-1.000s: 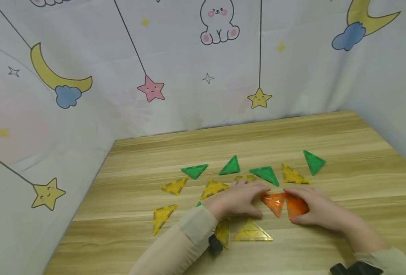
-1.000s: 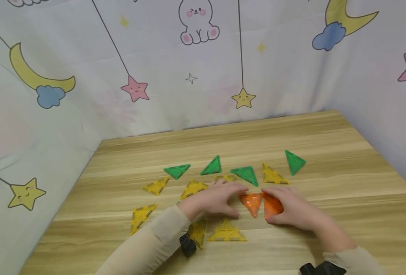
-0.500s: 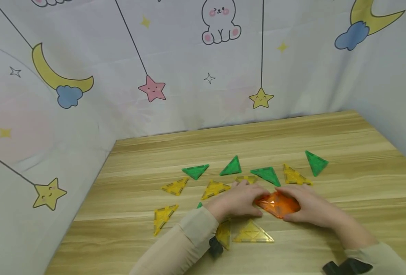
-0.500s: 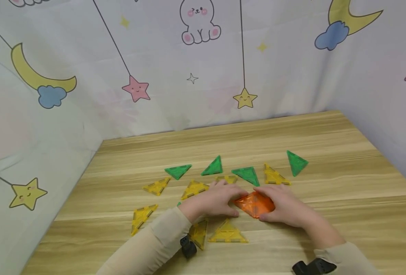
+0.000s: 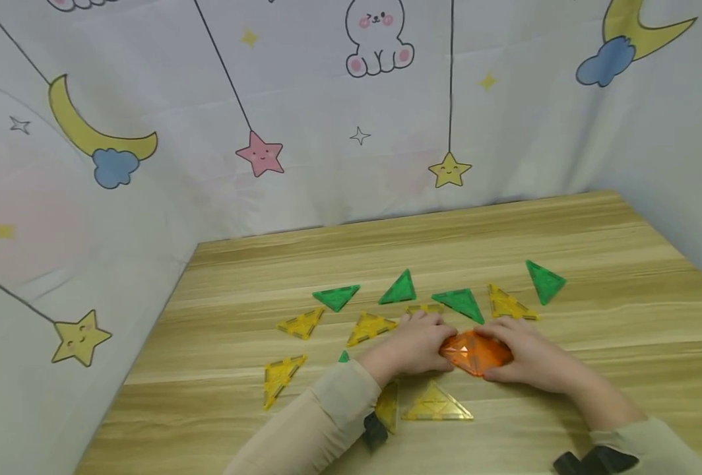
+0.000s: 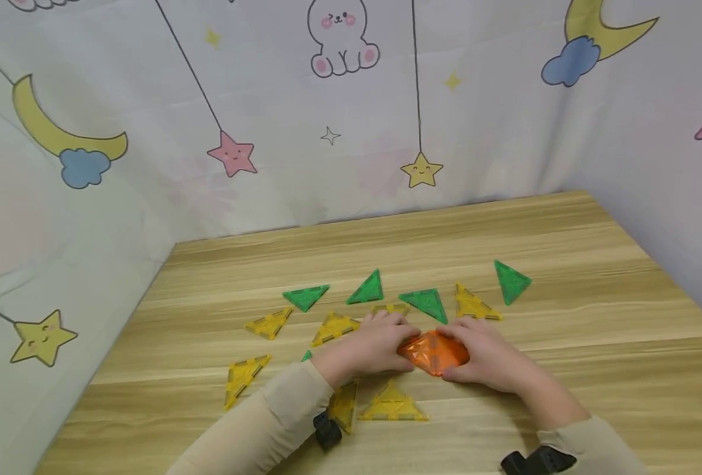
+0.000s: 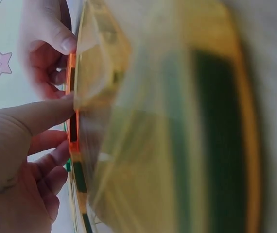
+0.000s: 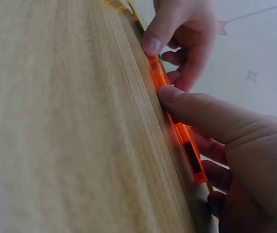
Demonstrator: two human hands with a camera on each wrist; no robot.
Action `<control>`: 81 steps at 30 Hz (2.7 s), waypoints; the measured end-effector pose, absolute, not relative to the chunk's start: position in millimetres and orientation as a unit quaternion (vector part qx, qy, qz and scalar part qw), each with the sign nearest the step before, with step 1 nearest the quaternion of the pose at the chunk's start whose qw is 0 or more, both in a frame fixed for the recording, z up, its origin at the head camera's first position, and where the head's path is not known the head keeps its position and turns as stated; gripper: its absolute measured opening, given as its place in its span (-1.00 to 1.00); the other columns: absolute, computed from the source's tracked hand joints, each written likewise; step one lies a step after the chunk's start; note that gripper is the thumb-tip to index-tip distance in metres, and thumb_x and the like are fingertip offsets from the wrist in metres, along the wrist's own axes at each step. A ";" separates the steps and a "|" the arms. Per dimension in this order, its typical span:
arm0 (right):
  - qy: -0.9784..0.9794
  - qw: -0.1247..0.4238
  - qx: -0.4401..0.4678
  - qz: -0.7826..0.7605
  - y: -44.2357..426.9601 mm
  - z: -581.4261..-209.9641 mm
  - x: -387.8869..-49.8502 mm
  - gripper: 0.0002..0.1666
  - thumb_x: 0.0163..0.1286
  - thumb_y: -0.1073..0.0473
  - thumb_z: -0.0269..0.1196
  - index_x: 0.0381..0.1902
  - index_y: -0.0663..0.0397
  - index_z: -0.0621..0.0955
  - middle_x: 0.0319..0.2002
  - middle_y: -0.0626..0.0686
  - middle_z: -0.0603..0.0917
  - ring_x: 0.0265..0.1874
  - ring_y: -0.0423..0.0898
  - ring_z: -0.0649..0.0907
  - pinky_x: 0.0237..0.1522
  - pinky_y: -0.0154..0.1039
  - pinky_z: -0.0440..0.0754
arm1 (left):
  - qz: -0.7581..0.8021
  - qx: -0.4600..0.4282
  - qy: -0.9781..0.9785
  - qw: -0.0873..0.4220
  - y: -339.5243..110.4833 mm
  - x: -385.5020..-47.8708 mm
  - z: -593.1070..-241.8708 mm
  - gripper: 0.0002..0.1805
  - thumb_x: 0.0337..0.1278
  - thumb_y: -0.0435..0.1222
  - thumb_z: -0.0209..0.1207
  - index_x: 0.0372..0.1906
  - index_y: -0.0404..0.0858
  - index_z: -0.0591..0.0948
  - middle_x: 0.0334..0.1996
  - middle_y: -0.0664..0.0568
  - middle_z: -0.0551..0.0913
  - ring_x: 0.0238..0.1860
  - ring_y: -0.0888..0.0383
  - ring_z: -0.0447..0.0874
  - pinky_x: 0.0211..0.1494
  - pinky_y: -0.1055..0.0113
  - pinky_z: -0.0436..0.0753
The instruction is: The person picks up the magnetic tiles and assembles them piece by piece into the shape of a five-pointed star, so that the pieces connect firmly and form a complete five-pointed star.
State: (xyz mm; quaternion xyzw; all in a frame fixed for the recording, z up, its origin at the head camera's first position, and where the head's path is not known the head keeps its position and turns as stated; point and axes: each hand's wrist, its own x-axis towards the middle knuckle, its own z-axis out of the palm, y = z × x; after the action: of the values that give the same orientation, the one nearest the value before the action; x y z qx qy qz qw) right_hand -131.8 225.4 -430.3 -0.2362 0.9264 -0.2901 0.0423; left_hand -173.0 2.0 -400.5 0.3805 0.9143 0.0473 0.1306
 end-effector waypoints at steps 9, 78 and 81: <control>0.920 0.029 -0.238 -0.308 221.0 -435.2 -131.3 -0.13 0.07 -0.21 0.38 0.23 0.13 0.45 0.11 0.11 0.44 0.07 0.12 0.43 -0.01 0.12 0.42 | 0.075 0.358 0.922 0.126 3.9 -171.9 -403.6 -0.50 -0.02 -0.01 0.32 0.08 0.00 0.53 -0.02 0.24 0.47 -0.03 0.21 0.33 0.01 0.23 0.30; 0.805 0.122 -0.102 -0.571 215.0 -429.2 -141.4 -0.45 0.32 0.08 0.23 0.18 0.23 0.43 -0.03 0.18 0.54 -0.17 -0.07 0.52 -0.19 -0.30 0.50 | 0.045 0.366 0.925 0.087 -72.0 -181.7 -401.8 -0.26 -0.10 0.18 0.29 0.24 0.03 0.42 0.23 0.17 0.39 0.16 0.06 0.30 0.14 0.04 0.21; 0.808 0.121 -0.101 -0.568 214.9 -429.3 -141.7 -0.45 0.32 0.07 0.23 0.18 0.22 0.44 -0.02 0.18 0.53 -0.16 -0.06 0.51 -0.18 -0.30 0.49 | 0.053 0.370 0.922 0.101 -71.7 -181.5 -401.3 -0.29 -0.07 0.15 0.29 0.24 0.02 0.43 0.23 0.15 0.39 0.17 0.07 0.28 0.14 0.07 0.23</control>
State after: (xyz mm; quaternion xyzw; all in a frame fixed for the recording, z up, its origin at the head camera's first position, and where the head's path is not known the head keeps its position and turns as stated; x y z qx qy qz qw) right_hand -141.7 214.9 -429.3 -0.1011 0.8079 -0.5678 0.1209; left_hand -181.5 -71.7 -401.3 0.3696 0.9222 0.0527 0.1008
